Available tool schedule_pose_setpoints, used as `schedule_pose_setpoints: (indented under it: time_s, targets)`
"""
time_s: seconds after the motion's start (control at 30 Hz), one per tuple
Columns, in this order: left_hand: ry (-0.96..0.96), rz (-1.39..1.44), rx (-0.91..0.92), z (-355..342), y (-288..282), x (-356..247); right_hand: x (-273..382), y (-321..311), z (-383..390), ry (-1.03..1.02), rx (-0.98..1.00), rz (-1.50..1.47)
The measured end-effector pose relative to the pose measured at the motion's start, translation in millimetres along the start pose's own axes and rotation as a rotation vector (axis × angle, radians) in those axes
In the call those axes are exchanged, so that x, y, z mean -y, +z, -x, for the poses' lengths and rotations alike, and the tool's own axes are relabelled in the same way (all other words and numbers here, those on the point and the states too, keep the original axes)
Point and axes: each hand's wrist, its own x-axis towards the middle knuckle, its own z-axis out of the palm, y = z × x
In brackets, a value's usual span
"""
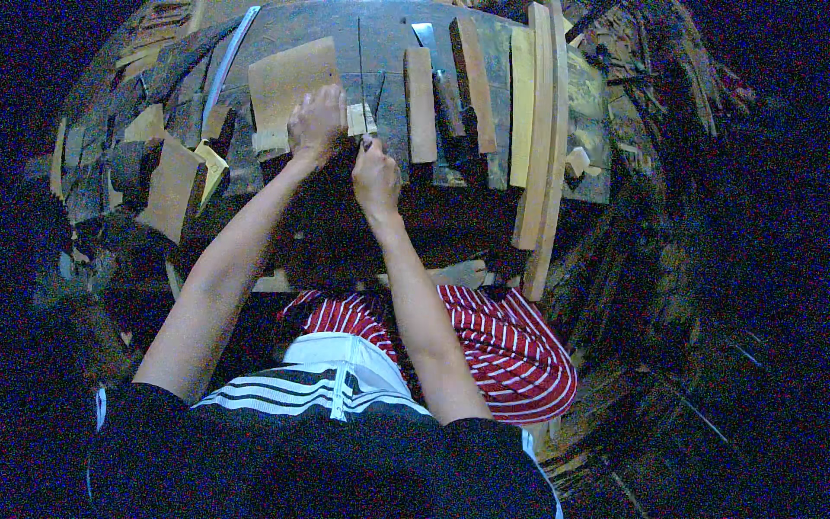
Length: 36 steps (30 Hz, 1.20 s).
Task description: The person saws notches into a wooden block using a hand saw.
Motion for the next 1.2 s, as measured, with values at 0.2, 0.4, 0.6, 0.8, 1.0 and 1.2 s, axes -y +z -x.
schedule_pose_setpoints:
  time_s: [0.2,0.4,0.6,0.8,1.0,1.2]
  targets:
    - [-0.047,-0.05,0.076,-3.2,2.6,0.3,-1.2,-6.9,19.6,0.183,0.126,0.053]
    - [-0.012,-0.064,0.032,-0.8,4.4,1.8,11.0,-3.7,-5.9,0.006,-0.024,-0.065]
    - [0.014,-0.021,0.021,-1.6,10.3,6.5,1.5,-4.0,23.4,0.24,0.148,0.062]
    - [-0.068,-0.013,0.071,-5.1,3.3,2.0,4.7,0.0,6.2,0.021,-0.042,-0.009]
    - [-0.057,-0.024,0.133,-4.5,-4.3,2.7,12.4,-15.3,15.4,0.304,0.233,0.086]
    - [-0.08,0.017,0.188,-5.6,6.4,4.6,17.2,-14.0,-9.7,0.035,-0.014,0.017]
